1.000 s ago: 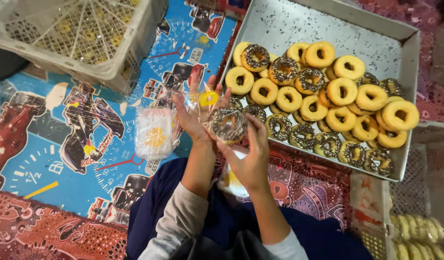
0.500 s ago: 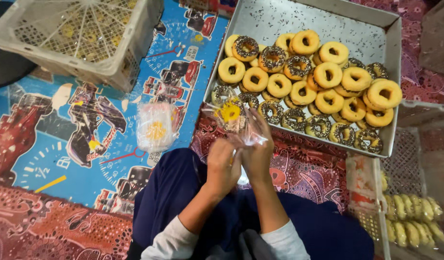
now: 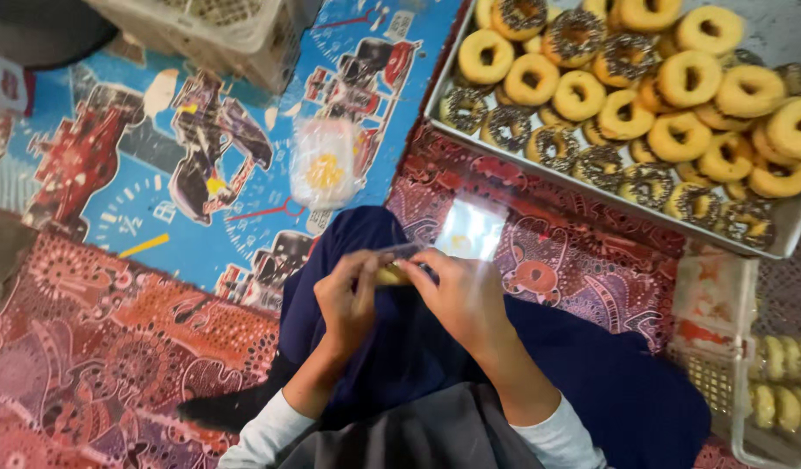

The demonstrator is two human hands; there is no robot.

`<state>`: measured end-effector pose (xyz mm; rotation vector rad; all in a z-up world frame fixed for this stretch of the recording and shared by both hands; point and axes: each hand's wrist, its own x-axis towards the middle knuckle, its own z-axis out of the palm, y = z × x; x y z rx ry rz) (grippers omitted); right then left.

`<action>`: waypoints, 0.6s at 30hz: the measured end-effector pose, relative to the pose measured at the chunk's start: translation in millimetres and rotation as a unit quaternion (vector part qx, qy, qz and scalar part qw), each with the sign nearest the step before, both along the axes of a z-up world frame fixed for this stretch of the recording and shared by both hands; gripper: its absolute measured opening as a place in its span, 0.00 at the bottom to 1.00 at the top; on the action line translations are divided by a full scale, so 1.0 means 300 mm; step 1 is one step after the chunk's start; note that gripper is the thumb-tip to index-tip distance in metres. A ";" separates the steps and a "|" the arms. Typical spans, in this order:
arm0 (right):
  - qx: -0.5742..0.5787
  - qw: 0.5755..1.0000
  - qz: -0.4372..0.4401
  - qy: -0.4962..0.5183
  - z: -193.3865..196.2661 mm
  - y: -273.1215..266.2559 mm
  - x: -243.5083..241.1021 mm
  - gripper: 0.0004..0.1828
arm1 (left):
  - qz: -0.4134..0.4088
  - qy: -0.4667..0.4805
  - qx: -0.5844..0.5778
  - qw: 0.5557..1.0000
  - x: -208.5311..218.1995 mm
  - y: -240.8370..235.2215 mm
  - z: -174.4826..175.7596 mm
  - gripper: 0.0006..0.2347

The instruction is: The person sits on a patterned mat and repeatedly picks donuts from a metal tray, places them into small clear plastic bags, and sets the filled bags into a nearby plastic basket. The tray contains both plain and chocolate-sprinkled donuts.

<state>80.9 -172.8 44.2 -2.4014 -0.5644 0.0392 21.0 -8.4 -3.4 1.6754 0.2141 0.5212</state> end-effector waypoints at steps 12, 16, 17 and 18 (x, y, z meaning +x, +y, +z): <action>0.096 0.964 0.141 -0.201 -0.012 0.086 0.012 0.19 | -0.031 0.070 -0.153 0.985 0.011 -0.001 -0.081 0.08; 0.081 0.989 0.061 -0.107 -0.087 0.046 0.093 0.18 | -0.043 0.034 0.063 0.997 0.008 -0.013 -0.023 0.08; 0.072 0.996 0.010 -0.045 -0.102 0.022 0.129 0.16 | -0.014 0.051 0.052 0.997 0.003 -0.020 -0.004 0.07; 0.062 0.997 -0.041 0.011 -0.112 -0.003 0.159 0.14 | 0.014 0.063 0.041 0.997 0.008 -0.030 0.016 0.07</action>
